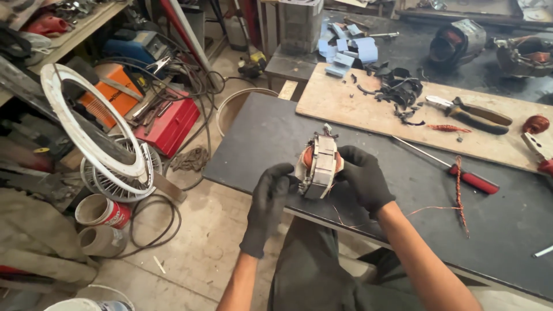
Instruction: Dismantling a motor stator to remove copper windings using pliers and a screwdriver
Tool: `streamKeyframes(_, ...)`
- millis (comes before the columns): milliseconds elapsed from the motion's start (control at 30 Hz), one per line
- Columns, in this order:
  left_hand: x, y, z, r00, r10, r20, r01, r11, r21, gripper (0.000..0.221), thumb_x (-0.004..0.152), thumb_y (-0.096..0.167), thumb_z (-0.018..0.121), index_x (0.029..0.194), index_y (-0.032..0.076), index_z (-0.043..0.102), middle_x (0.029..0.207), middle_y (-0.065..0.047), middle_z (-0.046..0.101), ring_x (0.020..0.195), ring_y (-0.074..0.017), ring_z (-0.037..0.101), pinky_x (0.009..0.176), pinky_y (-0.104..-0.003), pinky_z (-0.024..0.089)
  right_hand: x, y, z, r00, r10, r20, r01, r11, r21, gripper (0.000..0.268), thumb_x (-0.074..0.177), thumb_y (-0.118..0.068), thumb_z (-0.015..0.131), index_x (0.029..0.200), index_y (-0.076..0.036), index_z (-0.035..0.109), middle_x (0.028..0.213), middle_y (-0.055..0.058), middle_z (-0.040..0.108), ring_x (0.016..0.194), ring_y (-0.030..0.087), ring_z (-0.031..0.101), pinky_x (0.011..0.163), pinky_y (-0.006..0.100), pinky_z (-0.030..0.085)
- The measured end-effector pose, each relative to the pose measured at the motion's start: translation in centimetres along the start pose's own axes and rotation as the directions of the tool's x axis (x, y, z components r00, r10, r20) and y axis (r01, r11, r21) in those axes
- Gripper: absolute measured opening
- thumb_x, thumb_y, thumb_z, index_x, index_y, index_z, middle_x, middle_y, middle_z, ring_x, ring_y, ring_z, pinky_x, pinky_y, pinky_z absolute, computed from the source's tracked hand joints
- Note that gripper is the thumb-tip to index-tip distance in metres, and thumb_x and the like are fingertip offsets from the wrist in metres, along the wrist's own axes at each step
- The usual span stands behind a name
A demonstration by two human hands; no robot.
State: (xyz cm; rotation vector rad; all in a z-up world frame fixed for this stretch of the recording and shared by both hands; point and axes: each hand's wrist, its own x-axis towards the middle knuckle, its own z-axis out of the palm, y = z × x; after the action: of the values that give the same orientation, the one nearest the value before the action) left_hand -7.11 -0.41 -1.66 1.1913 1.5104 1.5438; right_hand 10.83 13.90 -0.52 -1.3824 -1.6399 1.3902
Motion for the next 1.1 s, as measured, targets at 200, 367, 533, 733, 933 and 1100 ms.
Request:
streamKeyframes(200, 0.4, 3.5, 0.7, 0.994, 0.014, -0.110, -0.003, 0.995, 0.095, 0.055, 0.099, 0.041, 0.055, 0.151, 0.025, 0.048, 0.114, -0.011, 0.076, 0.114, -0.0256, 0.072, 0.102, -0.047, 0.054, -1.0, -0.4, 0.2, 0.993, -0.022, 0.117, 0.034, 0.994, -0.101, 0.041, 0.080, -0.018, 0.071, 0.121, -0.015, 0.077, 0.098, 0.017, 0.078, 0.097, 0.029, 0.073, 0.093, 0.046, 0.055)
streamKeyframes(367, -0.2, 0.9, 1.4, 0.971, 0.157, -0.178, -0.172, 0.982, -0.072, 0.022, 0.095, 0.026, 0.074, 0.111, 0.013, 0.080, 0.090, -0.004, 0.078, 0.087, -0.0080, 0.069, 0.085, -0.033, 0.059, -2.0, -1.5, -1.1, 0.996, -0.033, 0.084, 0.036, 0.998, -0.041, 0.035, 0.085, -0.016, 0.071, 0.119, -0.014, 0.077, 0.099, 0.013, 0.078, 0.093, 0.024, 0.072, 0.091, 0.042, 0.055)
streamKeyframes(533, 0.0, 0.4, 1.1, 0.988, 0.130, -0.088, -0.142, 0.980, -0.138, 0.021, 0.098, 0.021, 0.070, 0.113, 0.008, 0.076, 0.105, -0.011, 0.078, 0.098, -0.0129, 0.070, 0.091, -0.038, 0.058, -2.3, -1.1, -4.1, 0.996, -0.090, 0.015, 0.092, 0.990, -0.104, 0.028, 0.092, -0.012, 0.066, 0.118, -0.009, 0.076, 0.102, 0.018, 0.076, 0.096, 0.028, 0.072, 0.093, 0.044, 0.054)
streamKeyframes(733, 0.6, -1.1, 1.1, 0.994, 0.106, 0.002, -0.104, 0.980, -0.168, 0.038, 0.101, 0.029, 0.062, 0.130, 0.004, 0.066, 0.114, -0.016, 0.076, 0.107, -0.0181, 0.069, 0.098, -0.042, 0.055, -3.2, -1.1, -6.4, 0.983, -0.139, -0.121, 0.106, 0.964, -0.245, 0.028, 0.094, -0.017, 0.064, 0.120, -0.017, 0.075, 0.110, 0.013, 0.076, 0.107, 0.031, 0.070, 0.098, 0.047, 0.052)
streamKeyframes(933, 0.5, -1.1, 1.5, 0.995, 0.093, 0.021, -0.088, 0.982, -0.168, 0.033, 0.102, 0.028, 0.064, 0.125, 0.006, 0.069, 0.104, -0.010, 0.074, 0.099, -0.0119, 0.064, 0.091, -0.037, 0.056, -3.1, -1.2, -6.0, 0.900, -0.356, -0.250, 0.205, 0.853, -0.480, 0.028, 0.100, -0.019, 0.057, 0.123, -0.024, 0.073, 0.118, 0.012, 0.073, 0.117, 0.036, 0.066, 0.103, 0.052, 0.051)
streamKeyframes(1100, 0.5, -0.6, 1.4, 0.998, 0.064, 0.029, -0.060, 0.989, -0.135, 0.035, 0.101, 0.034, 0.064, 0.124, 0.008, 0.070, 0.101, -0.008, 0.073, 0.097, -0.0109, 0.063, 0.089, -0.036, 0.056, -6.7, -4.8, -3.8, 0.974, -0.205, -0.094, 0.186, 0.967, -0.174, 0.033, 0.103, -0.041, 0.057, 0.127, -0.024, 0.071, 0.122, 0.012, 0.074, 0.125, 0.032, 0.065, 0.108, 0.052, 0.047)
